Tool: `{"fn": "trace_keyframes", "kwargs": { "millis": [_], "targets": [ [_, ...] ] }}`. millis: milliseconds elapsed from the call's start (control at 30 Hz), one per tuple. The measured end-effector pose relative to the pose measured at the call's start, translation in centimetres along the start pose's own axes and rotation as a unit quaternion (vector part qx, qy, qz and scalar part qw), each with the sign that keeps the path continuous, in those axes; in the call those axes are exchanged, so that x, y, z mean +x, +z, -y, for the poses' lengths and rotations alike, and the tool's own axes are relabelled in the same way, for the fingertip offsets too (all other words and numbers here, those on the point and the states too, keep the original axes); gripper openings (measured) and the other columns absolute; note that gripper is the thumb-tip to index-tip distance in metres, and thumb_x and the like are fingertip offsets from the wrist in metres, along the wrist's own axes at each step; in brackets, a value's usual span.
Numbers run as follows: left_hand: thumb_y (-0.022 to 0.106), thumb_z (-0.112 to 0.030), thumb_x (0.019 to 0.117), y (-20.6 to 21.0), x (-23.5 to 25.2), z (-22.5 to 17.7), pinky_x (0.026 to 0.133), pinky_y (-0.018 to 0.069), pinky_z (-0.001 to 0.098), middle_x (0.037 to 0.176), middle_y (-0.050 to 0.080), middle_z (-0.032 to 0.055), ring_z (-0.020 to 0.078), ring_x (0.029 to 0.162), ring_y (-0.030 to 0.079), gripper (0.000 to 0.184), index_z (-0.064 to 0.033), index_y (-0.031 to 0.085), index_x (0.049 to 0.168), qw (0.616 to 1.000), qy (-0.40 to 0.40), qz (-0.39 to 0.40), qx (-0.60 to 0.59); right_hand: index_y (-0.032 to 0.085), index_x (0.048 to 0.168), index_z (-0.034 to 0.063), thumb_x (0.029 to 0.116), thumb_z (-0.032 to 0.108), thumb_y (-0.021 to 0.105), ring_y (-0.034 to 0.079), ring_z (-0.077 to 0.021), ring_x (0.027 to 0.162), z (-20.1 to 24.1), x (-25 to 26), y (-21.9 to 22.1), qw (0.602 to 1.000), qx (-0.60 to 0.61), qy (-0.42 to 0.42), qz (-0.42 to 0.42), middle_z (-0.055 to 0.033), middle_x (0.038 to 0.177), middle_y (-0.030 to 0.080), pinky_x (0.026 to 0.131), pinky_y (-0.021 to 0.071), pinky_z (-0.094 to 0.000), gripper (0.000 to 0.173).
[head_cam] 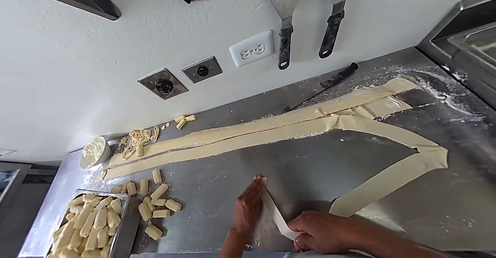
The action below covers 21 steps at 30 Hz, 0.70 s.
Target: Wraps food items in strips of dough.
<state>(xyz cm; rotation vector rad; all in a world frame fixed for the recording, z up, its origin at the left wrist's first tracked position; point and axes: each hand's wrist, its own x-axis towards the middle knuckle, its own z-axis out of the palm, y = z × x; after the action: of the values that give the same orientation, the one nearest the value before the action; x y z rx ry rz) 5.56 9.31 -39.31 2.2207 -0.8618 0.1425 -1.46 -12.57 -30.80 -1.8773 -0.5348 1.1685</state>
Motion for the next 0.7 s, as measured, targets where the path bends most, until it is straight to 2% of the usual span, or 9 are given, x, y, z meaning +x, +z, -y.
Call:
{"fn": "trace_keyframes", "kwargs": {
  "millis": [67, 133, 200, 300, 400, 533, 567, 633, 700],
  "targets": [
    [0.059, -0.003, 0.0924, -0.2, -0.1, 0.6, 0.102, 0.0523, 0.0545, 0.119, 0.071, 0.0264, 0.0428, 0.113, 0.069, 0.030, 0.0132, 0.071, 0.115, 1.000, -0.020, -0.015, -0.001, 0.061, 0.100, -0.0063, 0.1095, 0.021, 0.049, 0.060, -0.0320, 0.083, -0.3, 0.2, 0.5, 1.000, 0.025, -0.010, -0.006, -0.0206, 0.087, 0.061, 0.076, 0.0451, -0.0500, 0.032],
    [0.063, -0.010, 0.0899, 0.5, 0.0, 0.9, 0.105, 0.0491, 0.0568, 0.121, 0.070, 0.0266, 0.0440, 0.116, 0.067, 0.035, 0.0134, 0.070, 0.116, 1.000, -0.008, -0.017, 0.004, 0.063, 0.106, -0.0064, 0.1100, 0.021, 0.048, 0.064, -0.0298, 0.088, -0.4, 0.4, 0.5, 0.998, 0.052, -0.019, -0.014, -0.0204, 0.095, 0.067, 0.080, 0.0474, -0.0486, 0.032],
    [0.066, -0.005, 0.0875, 0.9, 0.4, 0.4, 0.101, 0.0539, 0.0526, 0.115, 0.073, 0.0241, 0.0414, 0.111, 0.070, 0.029, 0.0100, 0.074, 0.111, 1.000, -0.010, -0.028, -0.005, 0.063, 0.110, -0.0061, 0.1098, 0.023, 0.049, 0.065, -0.0299, 0.090, -0.5, 0.1, 0.6, 0.999, 0.051, -0.009, -0.015, -0.0205, 0.098, 0.068, 0.082, 0.0483, -0.0490, 0.033],
    [0.061, 0.000, 0.0913, 1.1, 0.7, 0.2, 0.101, 0.0533, 0.0538, 0.119, 0.071, 0.0263, 0.0441, 0.113, 0.069, 0.026, 0.0108, 0.073, 0.111, 0.999, -0.011, -0.038, 0.029, 0.061, 0.102, -0.0065, 0.1085, 0.028, 0.052, 0.062, -0.0382, 0.089, -0.6, -0.5, 0.3, 0.999, -0.026, 0.041, -0.007, -0.0238, 0.089, 0.061, 0.079, 0.0457, -0.0553, 0.036],
    [0.054, 0.001, 0.0931, 0.8, 0.3, 0.0, 0.103, 0.0515, 0.0538, 0.123, 0.069, 0.0260, 0.0431, 0.117, 0.067, 0.030, 0.0111, 0.071, 0.116, 1.000, 0.011, 0.004, 0.008, 0.061, 0.102, -0.0070, 0.1091, 0.028, 0.051, 0.061, -0.0387, 0.091, -0.6, -1.0, -0.1, 0.998, -0.034, 0.055, -0.001, -0.0245, 0.091, 0.061, 0.081, 0.0453, -0.0548, 0.037],
    [0.065, -0.013, 0.0898, 1.3, 0.1, 0.2, 0.106, 0.0476, 0.0588, 0.123, 0.069, 0.0279, 0.0451, 0.118, 0.066, 0.041, 0.0154, 0.067, 0.119, 1.000, -0.007, -0.020, 0.012, 0.063, 0.114, -0.0062, 0.1101, 0.025, 0.049, 0.064, -0.0306, 0.093, -0.6, 0.0, 0.7, 0.998, 0.067, 0.014, -0.009, -0.0210, 0.101, 0.068, 0.085, 0.0474, -0.0499, 0.035],
    [0.066, -0.010, 0.0887, 1.6, 0.3, 0.0, 0.105, 0.0489, 0.0574, 0.121, 0.070, 0.0265, 0.0441, 0.116, 0.067, 0.037, 0.0136, 0.070, 0.117, 1.000, -0.006, -0.024, 0.011, 0.063, 0.119, -0.0051, 0.1102, 0.025, 0.048, 0.066, -0.0270, 0.095, -0.7, 0.2, 0.9, 0.995, 0.095, 0.013, -0.008, -0.0191, 0.106, 0.070, 0.087, 0.0487, -0.0469, 0.035],
    [0.062, -0.003, 0.0896, 1.8, 0.7, -0.5, 0.103, 0.0512, 0.0553, 0.119, 0.071, 0.0261, 0.0437, 0.113, 0.068, 0.030, 0.0117, 0.072, 0.114, 0.999, -0.013, -0.038, 0.014, 0.060, 0.130, -0.0027, 0.1103, 0.022, 0.047, 0.068, -0.0208, 0.099, -1.1, 0.5, 1.1, 0.987, 0.162, 0.019, -0.005, -0.0159, 0.114, 0.072, 0.091, 0.0510, -0.0413, 0.034],
    [0.056, -0.003, 0.0937, 1.8, 0.3, -0.5, 0.106, 0.0487, 0.0564, 0.123, 0.069, 0.0270, 0.0451, 0.118, 0.065, 0.031, 0.0118, 0.071, 0.116, 0.999, 0.011, -0.021, 0.030, 0.056, 0.135, -0.0009, 0.1106, 0.019, 0.046, 0.071, -0.0159, 0.099, -1.7, 0.5, 1.4, 0.973, 0.229, 0.031, -0.006, -0.0130, 0.116, 0.072, 0.093, 0.0543, -0.0360, 0.033]
  ]
}}
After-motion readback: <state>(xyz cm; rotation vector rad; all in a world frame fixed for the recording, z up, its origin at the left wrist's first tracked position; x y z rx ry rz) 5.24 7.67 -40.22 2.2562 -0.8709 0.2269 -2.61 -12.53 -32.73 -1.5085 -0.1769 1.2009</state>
